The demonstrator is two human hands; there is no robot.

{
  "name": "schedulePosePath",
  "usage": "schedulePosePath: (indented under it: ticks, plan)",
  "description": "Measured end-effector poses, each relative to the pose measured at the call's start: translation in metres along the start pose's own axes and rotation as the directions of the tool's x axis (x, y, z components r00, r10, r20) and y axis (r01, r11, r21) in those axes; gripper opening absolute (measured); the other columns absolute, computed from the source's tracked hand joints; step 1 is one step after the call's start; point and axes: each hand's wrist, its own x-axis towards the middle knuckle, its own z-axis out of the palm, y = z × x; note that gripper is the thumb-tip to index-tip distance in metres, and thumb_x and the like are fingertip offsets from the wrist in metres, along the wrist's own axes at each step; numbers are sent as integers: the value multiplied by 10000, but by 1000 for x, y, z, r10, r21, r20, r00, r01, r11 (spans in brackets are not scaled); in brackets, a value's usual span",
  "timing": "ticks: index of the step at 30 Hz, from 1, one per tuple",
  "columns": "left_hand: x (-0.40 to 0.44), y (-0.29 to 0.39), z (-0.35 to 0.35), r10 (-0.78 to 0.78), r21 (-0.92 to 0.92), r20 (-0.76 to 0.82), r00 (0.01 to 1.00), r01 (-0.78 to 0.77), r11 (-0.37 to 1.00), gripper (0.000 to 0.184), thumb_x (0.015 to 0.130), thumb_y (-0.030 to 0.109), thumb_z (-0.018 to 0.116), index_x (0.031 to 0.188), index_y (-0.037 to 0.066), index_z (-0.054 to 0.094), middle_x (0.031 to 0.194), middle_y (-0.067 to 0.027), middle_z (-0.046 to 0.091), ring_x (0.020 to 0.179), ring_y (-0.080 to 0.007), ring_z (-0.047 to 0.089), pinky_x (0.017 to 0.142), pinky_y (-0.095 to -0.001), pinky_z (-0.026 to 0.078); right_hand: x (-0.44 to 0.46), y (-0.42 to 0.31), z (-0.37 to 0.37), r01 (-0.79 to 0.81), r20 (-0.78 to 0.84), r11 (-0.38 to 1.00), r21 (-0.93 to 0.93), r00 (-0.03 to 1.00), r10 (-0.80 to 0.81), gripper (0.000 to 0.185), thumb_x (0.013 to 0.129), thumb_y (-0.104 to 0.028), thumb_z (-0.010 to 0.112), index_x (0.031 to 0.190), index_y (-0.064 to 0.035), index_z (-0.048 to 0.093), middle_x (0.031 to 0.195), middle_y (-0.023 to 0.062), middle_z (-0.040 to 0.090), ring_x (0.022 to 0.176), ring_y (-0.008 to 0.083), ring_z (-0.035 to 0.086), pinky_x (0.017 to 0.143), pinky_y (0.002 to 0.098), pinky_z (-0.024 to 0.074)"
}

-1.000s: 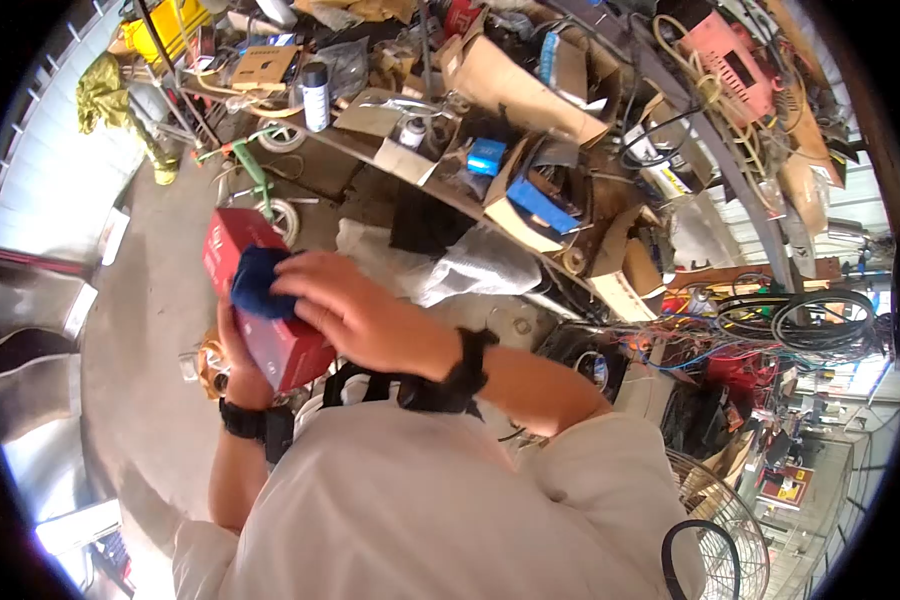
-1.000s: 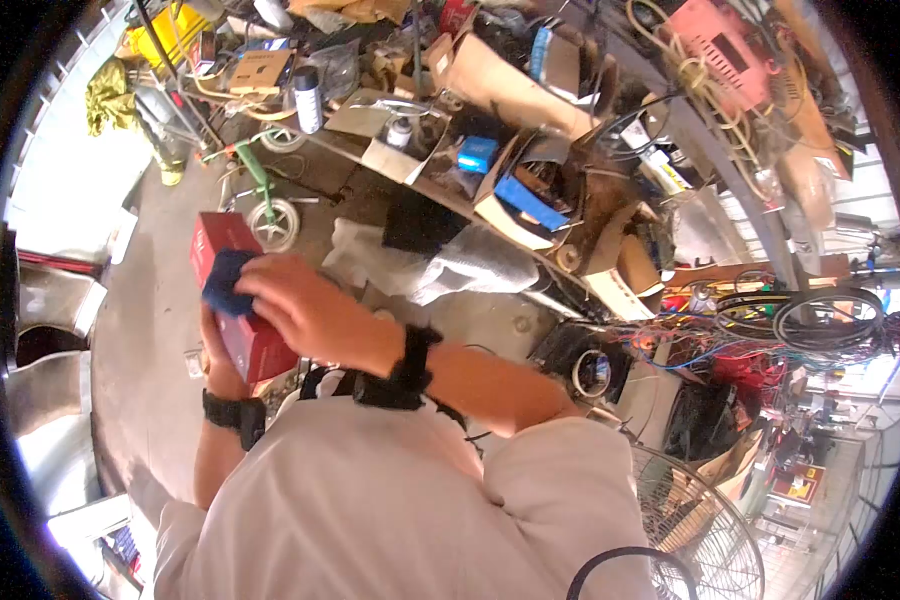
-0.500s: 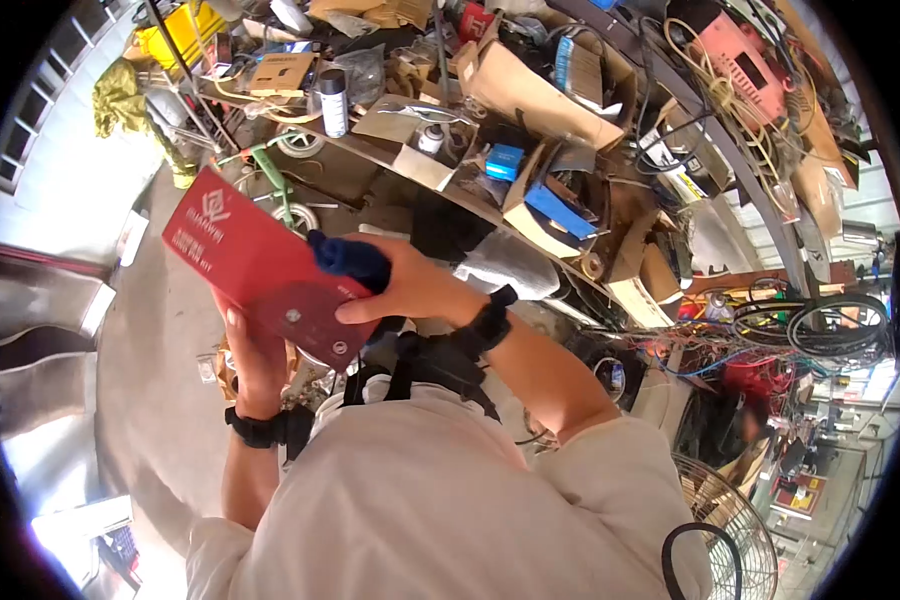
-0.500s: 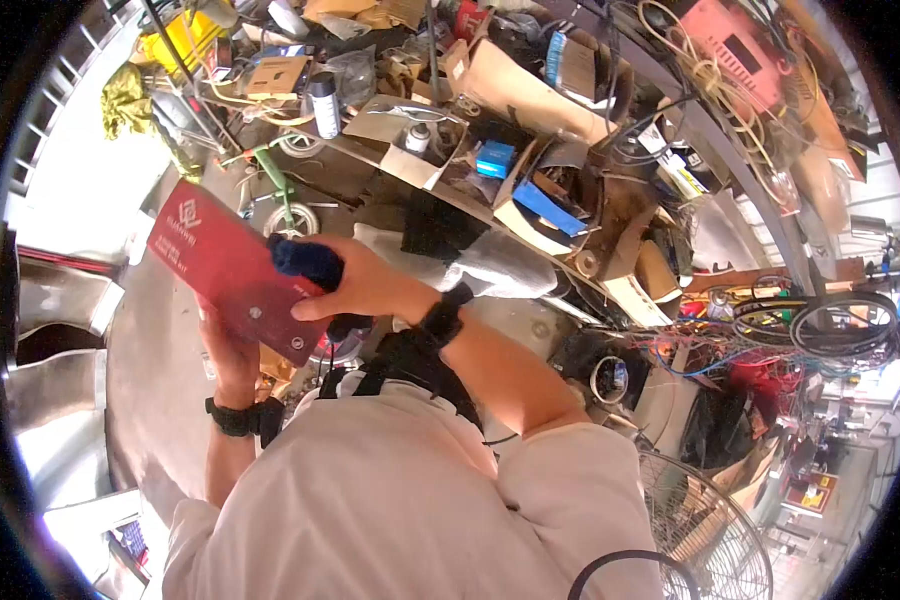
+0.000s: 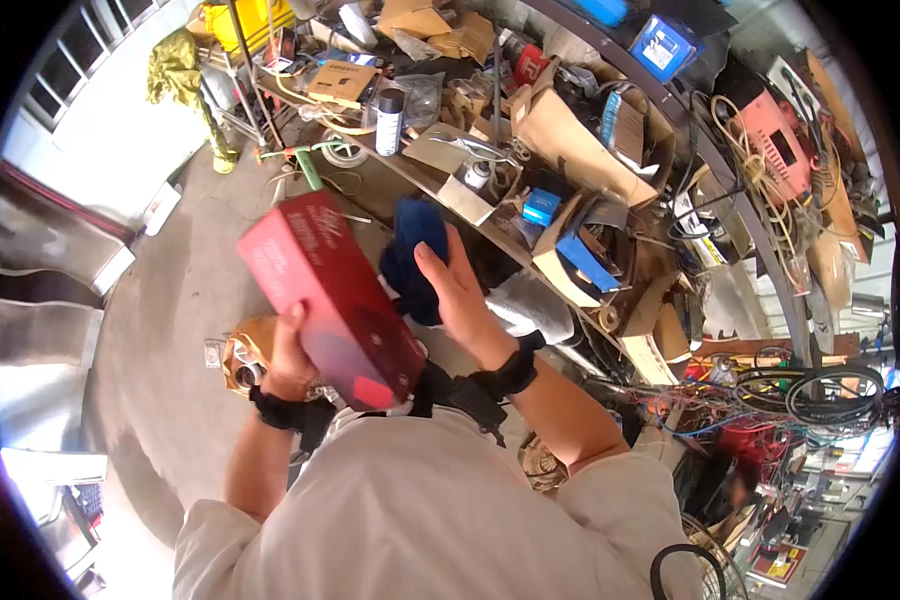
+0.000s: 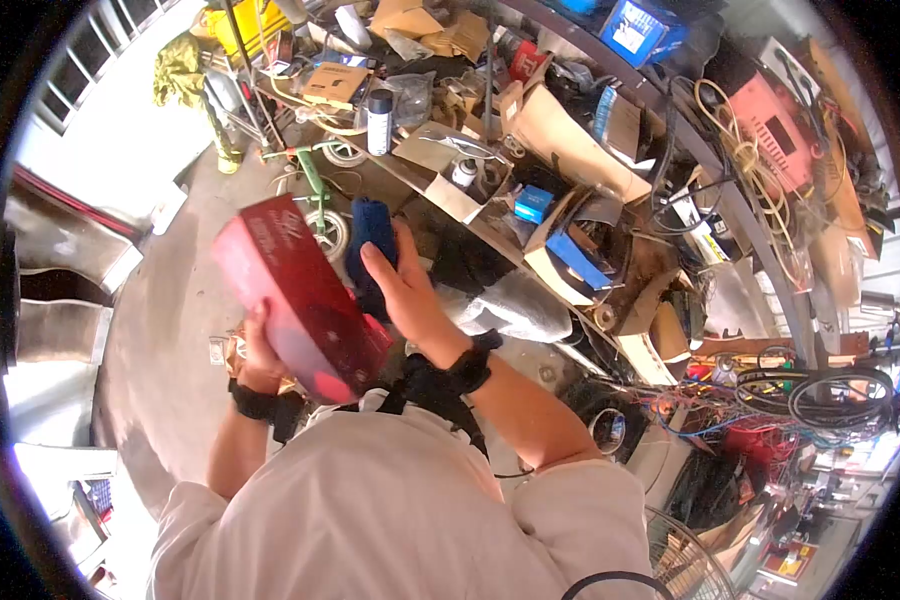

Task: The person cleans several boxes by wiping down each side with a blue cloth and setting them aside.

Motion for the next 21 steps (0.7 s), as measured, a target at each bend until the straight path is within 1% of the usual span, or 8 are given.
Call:
schedulePosePath:
  ticks: [1,3,4,7,9,13,18,21]
  plan:
    - [-2,-5,8,-26,1,36,999,26,1000,728,848,420,665,1392,18,395,1311,-147,540,1199,-289,540,1017,-426,451,0,-1,11,95,-40,992,85,995,-91,550,971,-309,577,1384,-10,370,1172,90,546,1087,148,510,972,314,403]
    - [-5,-11,15,-20,94,66,998,13,995,704,832,382,690,1372,18,421,1294,-123,551,1187,-251,543,990,-399,459,6,-20,27,496,226,784,-373,868,-442,465,967,-166,536,1384,-18,394,1354,168,421,1258,310,414,1086,384,301]
    - [-5,-9,14,-39,143,91,995,26,989,698,827,365,699,1367,17,427,1289,-115,552,1185,-240,541,986,-389,456,14,-30,30,592,288,679,-435,806,-517,440,951,-125,540,1367,-30,431,1350,178,437,1254,336,427,1086,390,309]
    - [-9,-3,11,-71,240,112,991,42,970,686,810,320,722,1356,15,439,1277,-95,555,1179,-216,534,979,-365,445,46,-54,31,739,381,552,-386,673,-634,393,920,-38,540,1313,-52,524,1328,181,492,1252,361,457,1085,409,333]
    - [-7,-2,20,-9,235,82,997,-10,972,688,801,297,733,1355,14,440,1273,-85,554,1173,-208,532,983,-355,435,41,-59,32,740,483,486,-465,672,-561,422,934,-68,531,1352,-27,487,1405,150,469,1359,308,383,1136,418,271]
    - [3,5,26,185,106,-6,983,-183,977,689,857,359,653,1401,22,398,1339,-97,519,1244,-226,499,1041,-370,411,-3,-40,42,765,587,383,-518,644,-491,502,941,-141,549,1422,-56,434,1515,184,294,1417,391,241,1162,483,188]
    - [2,5,15,49,160,62,997,-59,985,737,870,418,628,1433,36,343,1382,-117,474,1245,-244,504,1030,-386,433,16,-37,37,795,642,437,-421,602,-476,457,961,-125,530,1410,-84,459,1514,176,309,1419,362,259,1153,455,224]
    - [0,-5,22,46,120,58,997,-53,991,736,868,428,635,1427,43,350,1372,-109,479,1223,-244,516,1025,-388,432,34,-54,37,697,537,610,-377,701,-469,451,966,-123,527,1408,-71,456,1493,178,345,1404,345,298,1145,424,250]
